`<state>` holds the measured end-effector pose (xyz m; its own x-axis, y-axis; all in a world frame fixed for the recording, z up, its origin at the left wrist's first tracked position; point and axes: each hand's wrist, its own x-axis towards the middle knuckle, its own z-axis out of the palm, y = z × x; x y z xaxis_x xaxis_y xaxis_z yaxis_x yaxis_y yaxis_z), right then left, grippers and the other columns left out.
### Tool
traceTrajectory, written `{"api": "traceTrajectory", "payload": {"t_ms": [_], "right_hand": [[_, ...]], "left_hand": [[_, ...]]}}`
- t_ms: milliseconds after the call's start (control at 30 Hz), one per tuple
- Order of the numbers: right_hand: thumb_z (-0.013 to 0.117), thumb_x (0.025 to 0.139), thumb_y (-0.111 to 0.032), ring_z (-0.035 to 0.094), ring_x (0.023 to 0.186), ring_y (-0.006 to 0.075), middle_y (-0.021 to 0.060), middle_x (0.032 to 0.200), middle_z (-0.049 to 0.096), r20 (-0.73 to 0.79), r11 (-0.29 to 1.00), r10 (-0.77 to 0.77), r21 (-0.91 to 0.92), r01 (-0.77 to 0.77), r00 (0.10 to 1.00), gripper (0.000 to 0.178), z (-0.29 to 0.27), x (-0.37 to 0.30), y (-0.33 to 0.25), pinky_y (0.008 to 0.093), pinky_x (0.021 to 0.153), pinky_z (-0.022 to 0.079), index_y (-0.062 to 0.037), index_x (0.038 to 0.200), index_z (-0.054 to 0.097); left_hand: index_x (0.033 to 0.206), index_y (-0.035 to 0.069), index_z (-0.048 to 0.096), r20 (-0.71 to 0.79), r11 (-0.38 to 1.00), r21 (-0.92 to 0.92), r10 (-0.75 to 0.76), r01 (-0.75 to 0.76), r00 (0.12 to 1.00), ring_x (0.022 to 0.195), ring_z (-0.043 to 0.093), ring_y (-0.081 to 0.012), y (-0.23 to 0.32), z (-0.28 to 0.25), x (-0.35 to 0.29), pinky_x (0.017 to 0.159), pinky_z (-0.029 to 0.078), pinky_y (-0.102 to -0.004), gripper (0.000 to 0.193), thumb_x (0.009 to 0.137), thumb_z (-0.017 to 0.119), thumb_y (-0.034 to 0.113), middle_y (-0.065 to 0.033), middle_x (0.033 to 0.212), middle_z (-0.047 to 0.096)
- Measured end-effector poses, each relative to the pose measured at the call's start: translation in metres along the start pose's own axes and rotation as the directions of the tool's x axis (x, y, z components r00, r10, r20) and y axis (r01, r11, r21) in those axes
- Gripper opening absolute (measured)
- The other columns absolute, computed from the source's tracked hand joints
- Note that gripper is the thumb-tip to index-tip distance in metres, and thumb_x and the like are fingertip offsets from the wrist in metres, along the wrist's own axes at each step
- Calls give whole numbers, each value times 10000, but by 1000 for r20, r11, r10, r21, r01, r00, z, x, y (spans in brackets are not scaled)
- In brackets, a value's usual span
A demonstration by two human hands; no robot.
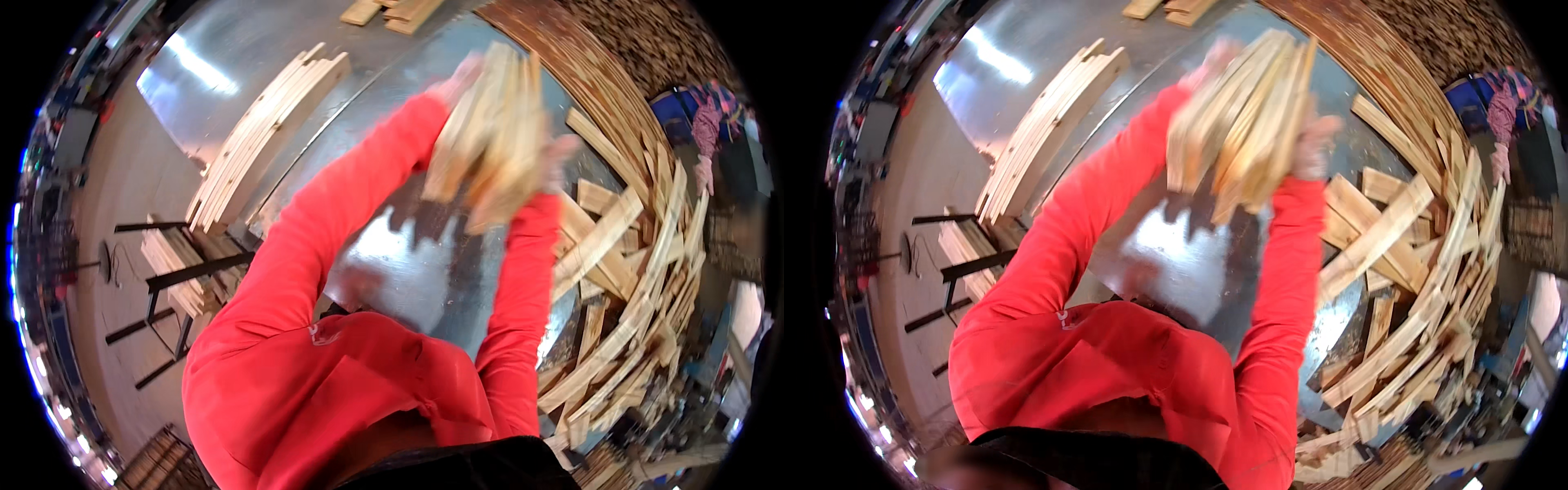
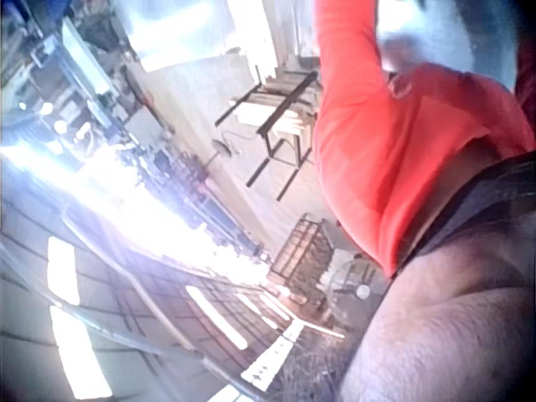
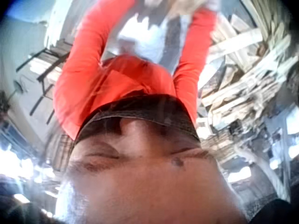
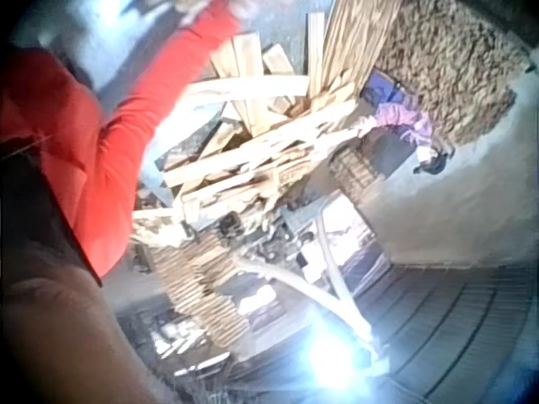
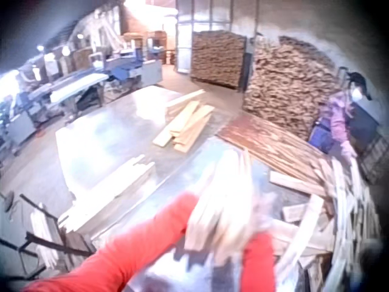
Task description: The person sorts wooden planks on a metal table, picking up pieces from a pile, inspecting them, and stacking them into a neat pile. The person handles the wood by hand, moving pieces from a disorganized area to a structured stack.
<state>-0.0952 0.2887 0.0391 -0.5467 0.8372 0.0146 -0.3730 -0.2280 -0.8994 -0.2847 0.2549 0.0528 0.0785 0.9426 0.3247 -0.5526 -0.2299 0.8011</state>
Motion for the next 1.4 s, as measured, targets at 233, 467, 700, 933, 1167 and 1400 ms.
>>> {"api": "traceTrajectory", "payload": {"t_ms": [233,467,700,933,1167,1400], "right_hand": [[735,762,-12,545,1159,257,110,1354,487,-242,881,450,277,-384,859,1149,89,-162,187,381,940,498,-297,1520,-80],[678,793,-116,385,1297,252,39,1404,441,-35,720,573,498,-483,819,861,228,-157,256,561,1061,300,-247,1473,167],[764,695,10,527,1118,221,149,1275,497,-107,843,537,30,-537,837,1244,344,-107,299,326,917,491,-128,1480,-191],[778,792,-246,644,921,246,125,1069,610,49,774,567,309,-552,822,593,284,-144,229,379,784,578,-91,1263,452],[498,819,-738,579,1066,271,139,1201,570,1,816,575,68,-574,818,869,237,-171,242,384,927,498,-36,1328,434],[366,894,-673,517,1211,391,298,1307,510,-88,359,655,-837,-413,750,963,323,-144,245,432,999,412,-3,1504,39]], "left_hand": [[1528,87,140,-459,863,-86,-478,498,749,1249,474,-222,-68,-75,-263,1023,395,-357,825,872,635,156,-137,1416,442],[1252,60,607,-736,464,528,-168,711,656,1194,525,-291,70,-100,-355,1021,389,-344,520,864,647,403,-176,1265,555],[893,29,712,-644,-21,761,87,648,760,809,660,-257,203,-33,-372,735,526,-322,169,818,649,167,-146,890,674],[1394,34,385,-728,339,628,-60,700,683,1186,527,-312,162,-12,-386,965,445,-345,799,735,748,301,-205,1316,506],[1504,153,231,-750,278,373,-472,885,464,1257,472,-367,126,8,-391,1003,422,-402,1017,654,739,382,-220,1377,449],[1453,111,342,-863,495,19,-431,869,264,888,582,-128,213,136,-527,839,483,-283,862,657,668,59,-36,1000,605]]}}
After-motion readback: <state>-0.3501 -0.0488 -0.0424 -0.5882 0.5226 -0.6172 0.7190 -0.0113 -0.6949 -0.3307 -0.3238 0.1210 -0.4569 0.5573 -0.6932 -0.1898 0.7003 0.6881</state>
